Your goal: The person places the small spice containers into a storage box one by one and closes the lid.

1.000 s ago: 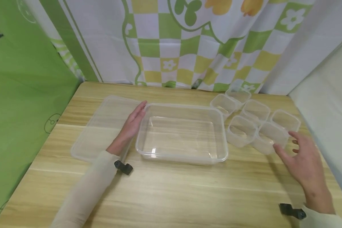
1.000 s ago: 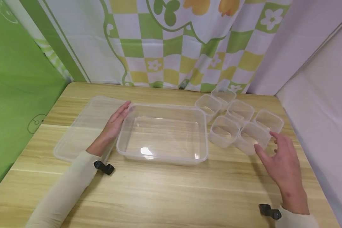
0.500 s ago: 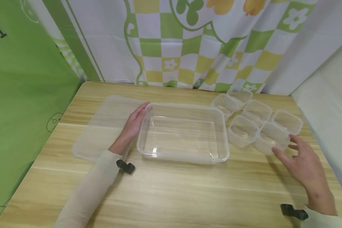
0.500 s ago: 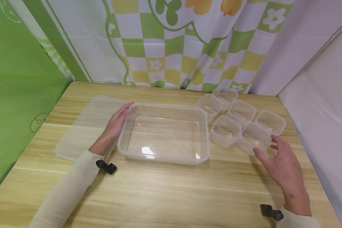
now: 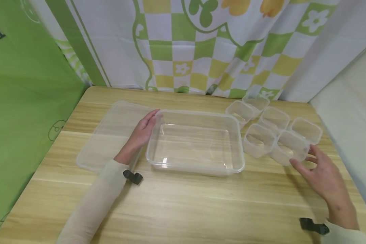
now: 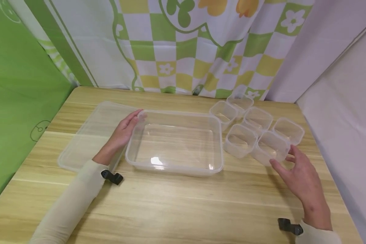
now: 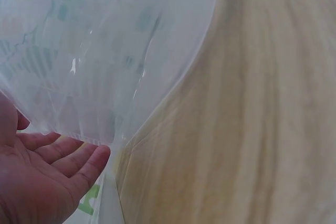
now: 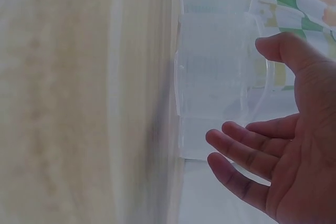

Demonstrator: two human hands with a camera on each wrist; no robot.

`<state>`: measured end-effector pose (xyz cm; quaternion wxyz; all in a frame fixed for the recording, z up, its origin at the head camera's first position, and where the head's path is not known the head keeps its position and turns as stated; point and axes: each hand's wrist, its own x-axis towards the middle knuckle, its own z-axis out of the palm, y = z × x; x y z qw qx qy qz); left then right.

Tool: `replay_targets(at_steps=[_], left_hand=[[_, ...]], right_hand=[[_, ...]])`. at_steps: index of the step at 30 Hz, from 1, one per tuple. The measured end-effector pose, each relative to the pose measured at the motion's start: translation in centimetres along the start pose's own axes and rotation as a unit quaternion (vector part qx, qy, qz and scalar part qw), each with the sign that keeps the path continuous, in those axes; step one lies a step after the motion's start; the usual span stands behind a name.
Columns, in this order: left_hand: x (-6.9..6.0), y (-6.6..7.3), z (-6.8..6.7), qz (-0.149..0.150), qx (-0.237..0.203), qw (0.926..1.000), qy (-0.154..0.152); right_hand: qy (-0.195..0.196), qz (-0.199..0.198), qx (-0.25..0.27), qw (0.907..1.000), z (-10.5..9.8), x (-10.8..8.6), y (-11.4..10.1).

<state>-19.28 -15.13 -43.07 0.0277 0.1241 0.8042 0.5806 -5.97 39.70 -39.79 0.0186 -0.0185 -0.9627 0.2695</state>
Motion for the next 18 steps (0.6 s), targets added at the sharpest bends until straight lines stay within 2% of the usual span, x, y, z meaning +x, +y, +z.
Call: replay_targets(at_steps=[9, 14, 18], left_hand=[[-0.04, -0.13, -0.04, 0.001, -0.008, 1.0, -0.004], [0.0, -0.09, -0.08, 0.002, -0.009, 1.0, -0.004], [0.06, 0.17, -0.04, -0.009, -0.005, 0.9999, -0.003]], right_hand=[[0.008, 0.004, -0.012, 0.9999, 0.1, 0.09, 0.14], [-0.001, 0.004, -0.001, 1.0, 0.09, 0.21, 0.29], [-0.008, 0.007, 0.005, 0.9999, 0.14, 0.41, 0.48]])
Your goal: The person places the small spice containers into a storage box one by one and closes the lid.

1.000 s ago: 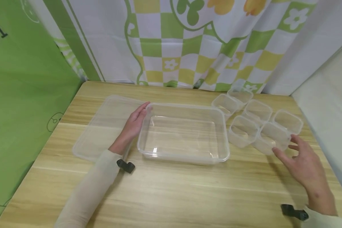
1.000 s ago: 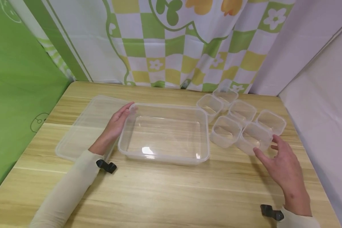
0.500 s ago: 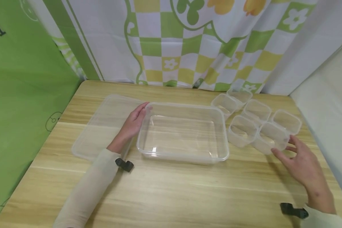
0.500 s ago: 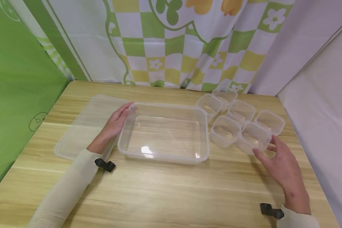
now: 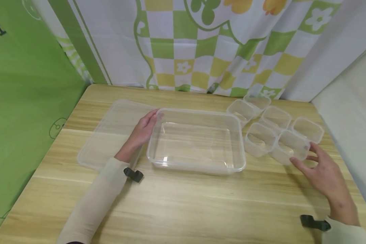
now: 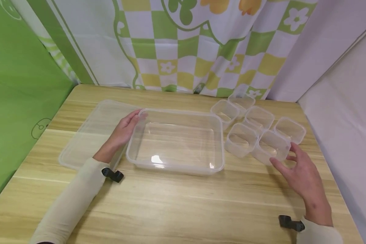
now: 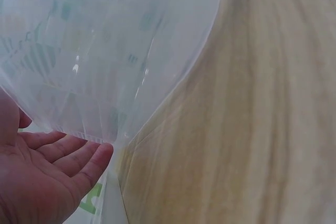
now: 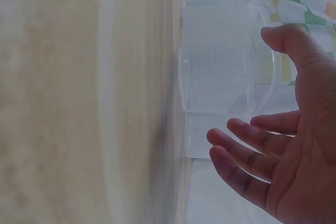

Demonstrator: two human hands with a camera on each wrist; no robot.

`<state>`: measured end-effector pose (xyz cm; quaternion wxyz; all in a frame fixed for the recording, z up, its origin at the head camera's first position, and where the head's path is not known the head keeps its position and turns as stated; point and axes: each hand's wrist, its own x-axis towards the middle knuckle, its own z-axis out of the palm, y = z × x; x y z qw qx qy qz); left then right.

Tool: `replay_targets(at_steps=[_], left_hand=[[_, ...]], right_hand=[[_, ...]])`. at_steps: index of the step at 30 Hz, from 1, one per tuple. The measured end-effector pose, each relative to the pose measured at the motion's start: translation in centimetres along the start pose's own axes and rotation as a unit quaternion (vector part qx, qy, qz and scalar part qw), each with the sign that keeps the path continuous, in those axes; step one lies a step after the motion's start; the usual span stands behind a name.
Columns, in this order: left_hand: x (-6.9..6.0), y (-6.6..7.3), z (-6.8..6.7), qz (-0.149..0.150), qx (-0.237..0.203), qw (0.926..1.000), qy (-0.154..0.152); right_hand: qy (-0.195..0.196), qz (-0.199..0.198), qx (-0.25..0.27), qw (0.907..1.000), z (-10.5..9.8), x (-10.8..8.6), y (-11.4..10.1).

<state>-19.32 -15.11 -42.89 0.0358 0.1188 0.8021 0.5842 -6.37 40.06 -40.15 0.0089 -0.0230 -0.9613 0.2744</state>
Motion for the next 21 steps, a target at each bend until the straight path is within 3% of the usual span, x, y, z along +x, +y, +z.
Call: replay_targets(at_steps=[6, 21], left_hand=[[0.21, 0.02, 0.0, -0.011, -0.001, 0.9999, -0.006], [0.22, -0.32, -0.04, 0.018, 0.003, 0.9998, -0.002]], right_hand=[[0.002, 0.001, 0.003, 1.0, 0.18, 0.32, -0.06], [0.0, 0.031, 0.057, 0.9979, 0.19, -0.13, -0.14]])
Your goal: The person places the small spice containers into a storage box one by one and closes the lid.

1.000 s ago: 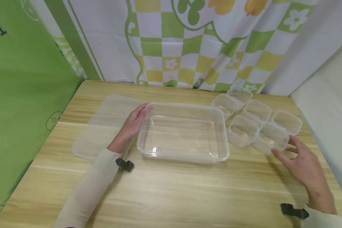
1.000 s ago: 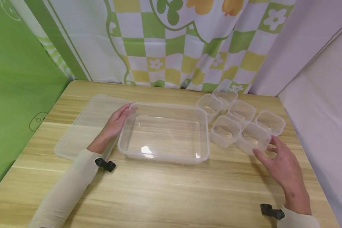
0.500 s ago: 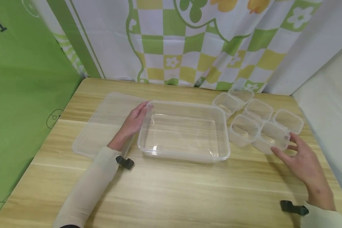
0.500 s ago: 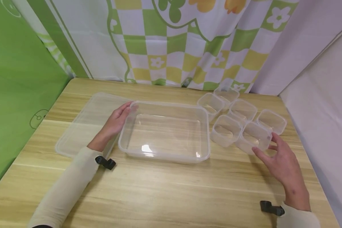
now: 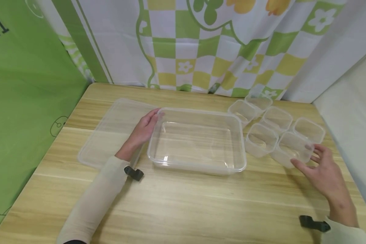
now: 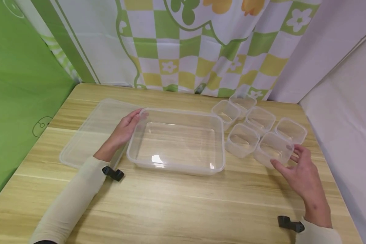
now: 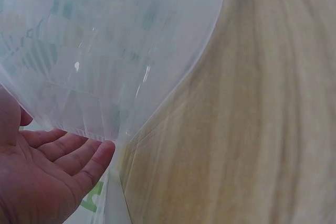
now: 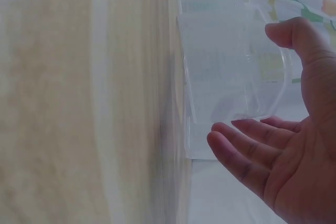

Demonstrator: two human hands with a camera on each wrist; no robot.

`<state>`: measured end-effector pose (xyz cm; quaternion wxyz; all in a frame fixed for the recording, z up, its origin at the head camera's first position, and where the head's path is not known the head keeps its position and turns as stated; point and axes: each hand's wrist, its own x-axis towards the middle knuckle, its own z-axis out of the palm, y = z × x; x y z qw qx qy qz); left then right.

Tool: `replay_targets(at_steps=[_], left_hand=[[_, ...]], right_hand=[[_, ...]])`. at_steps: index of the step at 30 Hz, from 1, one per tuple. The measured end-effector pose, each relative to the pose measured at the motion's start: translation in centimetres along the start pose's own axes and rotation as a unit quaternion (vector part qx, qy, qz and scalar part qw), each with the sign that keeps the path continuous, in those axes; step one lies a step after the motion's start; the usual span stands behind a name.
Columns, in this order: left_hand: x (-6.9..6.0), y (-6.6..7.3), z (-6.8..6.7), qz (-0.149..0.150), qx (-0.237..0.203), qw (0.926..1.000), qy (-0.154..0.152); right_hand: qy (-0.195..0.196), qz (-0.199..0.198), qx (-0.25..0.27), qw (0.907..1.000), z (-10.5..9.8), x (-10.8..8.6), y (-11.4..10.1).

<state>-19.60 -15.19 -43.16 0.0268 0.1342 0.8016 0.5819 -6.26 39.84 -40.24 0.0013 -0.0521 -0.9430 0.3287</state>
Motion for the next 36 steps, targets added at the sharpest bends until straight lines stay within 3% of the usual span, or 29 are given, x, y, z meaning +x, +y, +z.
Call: replay_targets(at_steps=[16, 36], left_hand=[[0.0, 0.1, 0.1, 0.001, -0.004, 1.0, 0.001], [0.0, 0.1, 0.1, -0.001, -0.001, 1.0, 0.0]], right_hand=[[0.083, -0.029, 0.056, 0.9946, -0.6, -0.6, -0.4], [0.099, -0.095, 0.046, 0.9894, -2.2, -1.0, -4.9]])
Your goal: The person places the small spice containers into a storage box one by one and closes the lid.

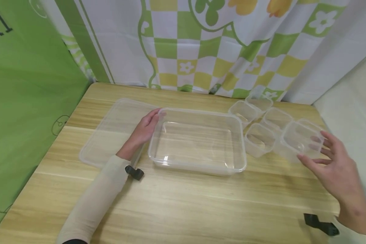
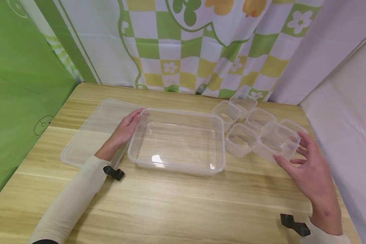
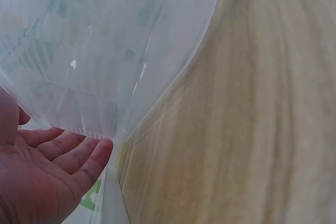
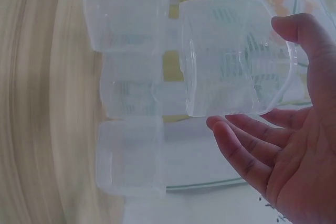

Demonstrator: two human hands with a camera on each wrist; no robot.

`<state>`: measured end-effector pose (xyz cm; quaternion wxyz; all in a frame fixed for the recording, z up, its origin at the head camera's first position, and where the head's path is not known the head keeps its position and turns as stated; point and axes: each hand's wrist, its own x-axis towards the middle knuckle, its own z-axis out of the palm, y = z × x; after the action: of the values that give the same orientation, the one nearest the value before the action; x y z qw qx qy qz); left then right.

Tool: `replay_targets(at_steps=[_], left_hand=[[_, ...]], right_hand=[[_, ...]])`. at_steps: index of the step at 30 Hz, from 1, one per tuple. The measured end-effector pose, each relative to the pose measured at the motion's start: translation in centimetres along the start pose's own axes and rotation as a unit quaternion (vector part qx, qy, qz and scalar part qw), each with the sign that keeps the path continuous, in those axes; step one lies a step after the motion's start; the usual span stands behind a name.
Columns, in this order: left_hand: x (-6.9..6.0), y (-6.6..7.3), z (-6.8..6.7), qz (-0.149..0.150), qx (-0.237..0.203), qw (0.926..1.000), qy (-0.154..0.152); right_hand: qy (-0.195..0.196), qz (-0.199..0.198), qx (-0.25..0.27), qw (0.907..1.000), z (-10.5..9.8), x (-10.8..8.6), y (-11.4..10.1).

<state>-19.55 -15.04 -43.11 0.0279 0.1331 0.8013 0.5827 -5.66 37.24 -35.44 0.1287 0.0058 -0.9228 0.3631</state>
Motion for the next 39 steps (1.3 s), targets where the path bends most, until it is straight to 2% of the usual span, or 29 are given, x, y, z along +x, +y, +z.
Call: replay_targets(at_steps=[12, 20, 30, 39], left_hand=[[0.0, 0.2, 0.1, -0.005, -0.008, 0.9999, 0.004], [-0.1, 0.1, 0.1, -0.011, -0.01, 0.9998, 0.01], [0.0, 0.1, 0.1, -0.013, -0.012, 0.9998, 0.002], [-0.1, 0.1, 0.1, -0.014, -0.01, 0.9998, 0.003]], right_hand=[[-0.009, -0.046, 0.05, 0.9976, 2.1, 0.7, -2.9], [-0.041, -0.08, 0.058, 0.9942, 4.3, 1.6, -4.6], [-0.078, -0.106, 0.066, 0.9892, 6.6, 2.9, -6.9], [-0.106, -0.107, 0.078, 0.9855, 8.3, 4.1, -9.0]])
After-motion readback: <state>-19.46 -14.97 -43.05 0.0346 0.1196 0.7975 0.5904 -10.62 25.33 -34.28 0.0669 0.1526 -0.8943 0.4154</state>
